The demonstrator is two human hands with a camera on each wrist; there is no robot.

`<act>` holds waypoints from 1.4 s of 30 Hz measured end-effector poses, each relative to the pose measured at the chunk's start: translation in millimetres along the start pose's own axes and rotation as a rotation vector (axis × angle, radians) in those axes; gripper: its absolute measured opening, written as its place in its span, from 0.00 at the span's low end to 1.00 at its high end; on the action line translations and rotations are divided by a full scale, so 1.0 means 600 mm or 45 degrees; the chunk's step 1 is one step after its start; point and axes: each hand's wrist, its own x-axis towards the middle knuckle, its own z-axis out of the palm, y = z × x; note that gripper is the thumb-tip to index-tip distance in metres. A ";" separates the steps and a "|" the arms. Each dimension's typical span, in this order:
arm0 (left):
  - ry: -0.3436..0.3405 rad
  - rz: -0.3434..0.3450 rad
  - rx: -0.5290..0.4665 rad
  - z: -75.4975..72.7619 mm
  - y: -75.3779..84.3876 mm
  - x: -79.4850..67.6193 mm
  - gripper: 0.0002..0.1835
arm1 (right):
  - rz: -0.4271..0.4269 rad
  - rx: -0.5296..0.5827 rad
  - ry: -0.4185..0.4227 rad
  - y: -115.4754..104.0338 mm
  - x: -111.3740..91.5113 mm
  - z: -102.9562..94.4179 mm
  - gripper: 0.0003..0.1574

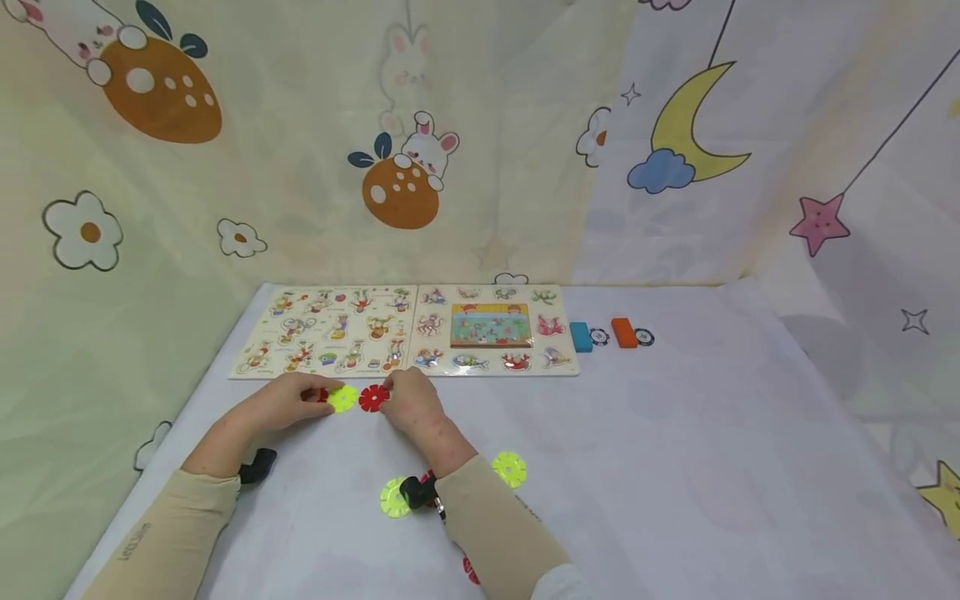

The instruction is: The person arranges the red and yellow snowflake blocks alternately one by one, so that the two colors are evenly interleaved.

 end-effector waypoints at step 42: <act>-0.022 0.134 -0.022 0.054 0.076 0.037 0.17 | -0.104 -0.228 -0.380 0.101 -0.111 -0.112 0.25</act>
